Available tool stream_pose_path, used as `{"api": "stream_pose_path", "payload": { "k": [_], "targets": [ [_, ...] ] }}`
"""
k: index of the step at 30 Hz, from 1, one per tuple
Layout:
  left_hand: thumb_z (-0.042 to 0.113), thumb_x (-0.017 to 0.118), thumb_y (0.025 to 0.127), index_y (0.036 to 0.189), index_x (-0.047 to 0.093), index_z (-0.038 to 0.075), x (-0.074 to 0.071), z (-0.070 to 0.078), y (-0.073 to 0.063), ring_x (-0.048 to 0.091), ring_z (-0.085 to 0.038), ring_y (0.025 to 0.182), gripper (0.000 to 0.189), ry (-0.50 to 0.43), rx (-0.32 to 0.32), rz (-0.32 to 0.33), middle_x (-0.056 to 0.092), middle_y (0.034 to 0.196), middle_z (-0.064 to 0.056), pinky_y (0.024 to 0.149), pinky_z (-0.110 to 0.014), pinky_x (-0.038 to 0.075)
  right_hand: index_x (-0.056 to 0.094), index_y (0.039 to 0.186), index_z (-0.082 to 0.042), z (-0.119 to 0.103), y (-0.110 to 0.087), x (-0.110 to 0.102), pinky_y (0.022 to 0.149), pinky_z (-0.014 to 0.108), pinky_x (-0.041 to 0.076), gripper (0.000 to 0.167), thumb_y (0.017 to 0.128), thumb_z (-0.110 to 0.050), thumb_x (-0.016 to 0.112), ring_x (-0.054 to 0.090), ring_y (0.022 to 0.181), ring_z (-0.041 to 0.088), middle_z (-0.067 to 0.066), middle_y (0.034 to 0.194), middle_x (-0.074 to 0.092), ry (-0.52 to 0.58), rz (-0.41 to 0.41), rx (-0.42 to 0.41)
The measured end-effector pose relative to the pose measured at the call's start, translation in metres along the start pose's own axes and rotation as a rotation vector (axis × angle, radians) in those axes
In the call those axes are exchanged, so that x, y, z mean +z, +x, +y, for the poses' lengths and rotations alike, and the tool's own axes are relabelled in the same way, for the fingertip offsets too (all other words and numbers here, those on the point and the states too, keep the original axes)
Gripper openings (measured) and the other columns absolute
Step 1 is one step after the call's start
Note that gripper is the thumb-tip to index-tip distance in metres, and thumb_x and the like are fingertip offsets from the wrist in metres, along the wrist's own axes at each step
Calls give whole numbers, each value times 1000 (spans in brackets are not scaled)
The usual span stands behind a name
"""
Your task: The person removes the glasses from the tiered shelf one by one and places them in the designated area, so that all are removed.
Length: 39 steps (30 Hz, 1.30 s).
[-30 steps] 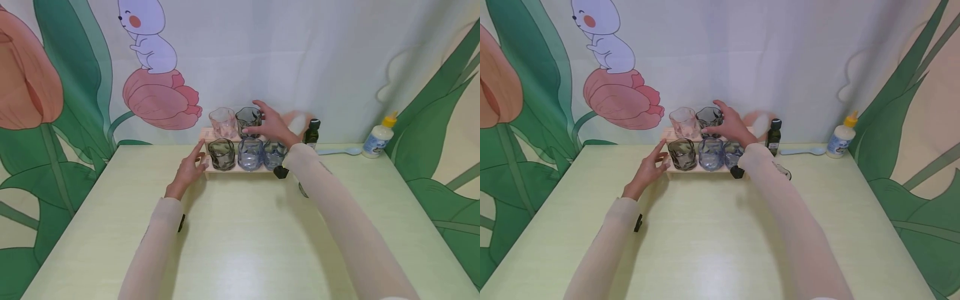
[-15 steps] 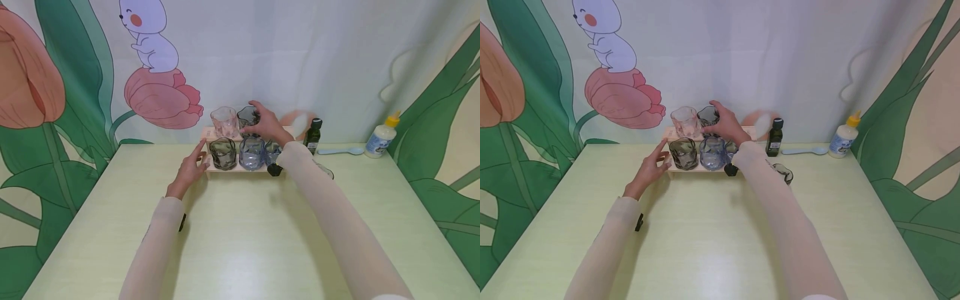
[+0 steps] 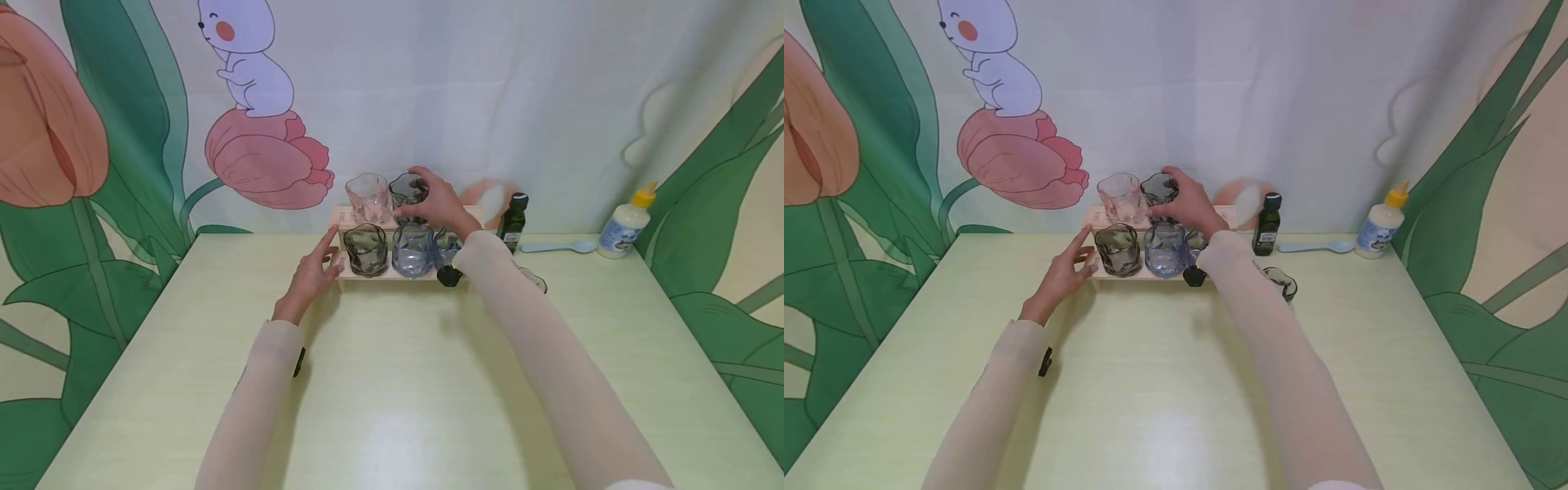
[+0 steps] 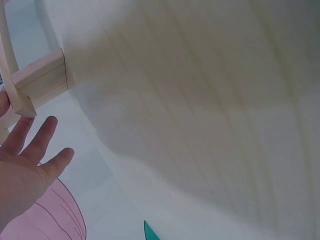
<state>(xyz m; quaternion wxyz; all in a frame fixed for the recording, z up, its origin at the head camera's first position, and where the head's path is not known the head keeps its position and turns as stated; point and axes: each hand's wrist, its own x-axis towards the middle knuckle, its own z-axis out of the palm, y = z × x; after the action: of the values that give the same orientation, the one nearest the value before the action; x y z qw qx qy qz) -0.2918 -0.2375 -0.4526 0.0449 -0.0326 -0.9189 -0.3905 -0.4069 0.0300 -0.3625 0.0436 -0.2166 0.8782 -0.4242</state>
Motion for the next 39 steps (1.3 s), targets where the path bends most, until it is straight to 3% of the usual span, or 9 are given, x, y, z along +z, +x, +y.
{"api": "stream_pose_path", "payload": {
  "k": [12, 24, 30, 39],
  "targets": [
    [8, 60, 98, 160, 12, 38, 0, -1, 0, 48, -43, 137, 85, 16, -11, -1, 52, 149, -17, 111, -58, 39, 32, 155, -24, -3, -2, 0, 106, 50, 45, 91, 81, -36, 84, 45, 140, 33, 9, 151, 50, 1, 25, 27],
    [8, 61, 98, 160, 11, 41, 0, -1, 1, 47, -42, 139, 85, 8, -22, -1, 52, 149, -16, 111, -58, 39, 35, 153, -25, 0, -1, -3, 107, 51, 44, 89, 80, -35, 85, 48, 136, 34, 11, 148, 52, -16, 51, -9],
    [7, 60, 98, 160, 12, 40, 1, 0, 0, 48, -42, 138, 85, 9, -21, 0, 52, 149, -17, 110, -57, 40, 37, 152, -23, -1, -9, -12, 107, 51, 43, 88, 80, -35, 85, 49, 135, 34, 13, 145, 55, -19, 82, -25],
    [8, 60, 98, 160, 12, 39, 0, 0, 0, 49, -43, 137, 84, 22, -17, 1, 52, 149, -16, 109, -57, 41, 33, 154, -24, 7, -19, -34, 109, 52, 42, 92, 79, -38, 85, 46, 139, 32, 12, 148, 52, -26, 136, 16]
  ]
}}
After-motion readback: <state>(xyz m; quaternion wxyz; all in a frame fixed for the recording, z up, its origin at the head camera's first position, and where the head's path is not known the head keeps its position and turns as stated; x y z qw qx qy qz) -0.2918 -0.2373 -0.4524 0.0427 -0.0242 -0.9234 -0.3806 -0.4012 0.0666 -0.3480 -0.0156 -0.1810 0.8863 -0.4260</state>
